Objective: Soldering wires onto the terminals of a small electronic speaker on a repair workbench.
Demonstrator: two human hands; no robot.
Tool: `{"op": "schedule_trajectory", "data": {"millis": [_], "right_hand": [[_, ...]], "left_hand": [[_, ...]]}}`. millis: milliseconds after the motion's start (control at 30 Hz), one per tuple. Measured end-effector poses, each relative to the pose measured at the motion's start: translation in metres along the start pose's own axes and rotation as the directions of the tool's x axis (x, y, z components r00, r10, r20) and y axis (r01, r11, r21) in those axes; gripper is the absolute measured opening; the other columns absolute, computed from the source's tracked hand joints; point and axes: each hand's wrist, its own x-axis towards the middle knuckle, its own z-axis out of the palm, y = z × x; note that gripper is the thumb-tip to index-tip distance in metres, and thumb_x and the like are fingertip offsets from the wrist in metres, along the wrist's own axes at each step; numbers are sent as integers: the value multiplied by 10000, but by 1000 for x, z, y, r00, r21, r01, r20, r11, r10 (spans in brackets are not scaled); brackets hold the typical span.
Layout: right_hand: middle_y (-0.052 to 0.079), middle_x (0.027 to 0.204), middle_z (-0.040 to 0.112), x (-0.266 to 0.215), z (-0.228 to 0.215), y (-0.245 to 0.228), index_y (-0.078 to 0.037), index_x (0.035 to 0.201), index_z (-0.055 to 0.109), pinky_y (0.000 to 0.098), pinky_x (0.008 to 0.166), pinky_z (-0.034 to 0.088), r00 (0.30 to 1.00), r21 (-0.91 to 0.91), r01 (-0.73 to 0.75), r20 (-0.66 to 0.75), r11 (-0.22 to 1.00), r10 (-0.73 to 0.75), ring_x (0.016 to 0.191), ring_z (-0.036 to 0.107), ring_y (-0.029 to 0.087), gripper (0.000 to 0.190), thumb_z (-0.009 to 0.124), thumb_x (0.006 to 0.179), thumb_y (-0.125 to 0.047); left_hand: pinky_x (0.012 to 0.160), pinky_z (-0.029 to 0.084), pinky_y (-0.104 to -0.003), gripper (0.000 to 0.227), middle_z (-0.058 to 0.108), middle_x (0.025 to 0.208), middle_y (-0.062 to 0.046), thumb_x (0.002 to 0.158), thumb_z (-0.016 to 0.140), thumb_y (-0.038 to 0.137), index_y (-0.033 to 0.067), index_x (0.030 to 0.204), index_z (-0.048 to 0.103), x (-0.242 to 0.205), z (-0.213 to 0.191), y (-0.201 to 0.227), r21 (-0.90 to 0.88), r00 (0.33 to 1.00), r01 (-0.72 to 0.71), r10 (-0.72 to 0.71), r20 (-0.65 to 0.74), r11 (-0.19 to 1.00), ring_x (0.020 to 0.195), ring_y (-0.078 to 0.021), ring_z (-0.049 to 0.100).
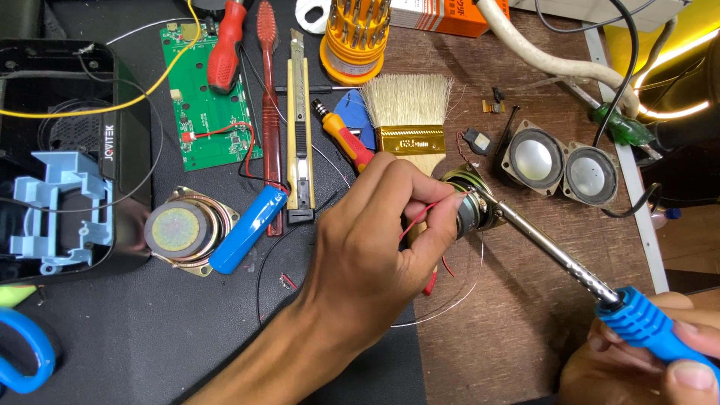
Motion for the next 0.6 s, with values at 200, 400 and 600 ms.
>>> {"op": "schedule_trajectory", "data": {"millis": [200, 400, 600], "right_hand": [[136, 989, 311, 2, 1, -1, 42, 1149, 271, 303, 708, 307, 1000, 37, 28, -4, 999, -28, 750, 297, 176, 406, 297, 1238, -353], [169, 986, 334, -1, 0, 21, 48, 1166, 307, 338, 718, 342, 992, 133, 121, -54, 984, -115, 721, 315, 206, 426, 309, 1238, -372], [71, 983, 286, 1, -11, -23, -62, 853, 236, 301, 866, 247, 996, -199, -8, 87, 980, 25, 1000, 311, 192, 434, 276, 1247, -238]], "left_hand": [[623, 473, -289, 148, 542, 847, -42, 959, 676, -10, 61, 910, 555, 0, 0, 0, 16, 1000, 15, -15, 3, 1000, 695, -155, 531], [627, 473, -294, 162, 543, 852, -45, 960, 677, -24, 57, 906, 548, 0, -1, 1, 7, 1000, 2, -2, 2, 1000, 704, -162, 530], [632, 465, -289, 163, 539, 843, -48, 959, 657, -39, 52, 894, 539, 0, 0, 1, -1, 1000, -6, 6, -7, 1000, 693, -158, 520]]}}
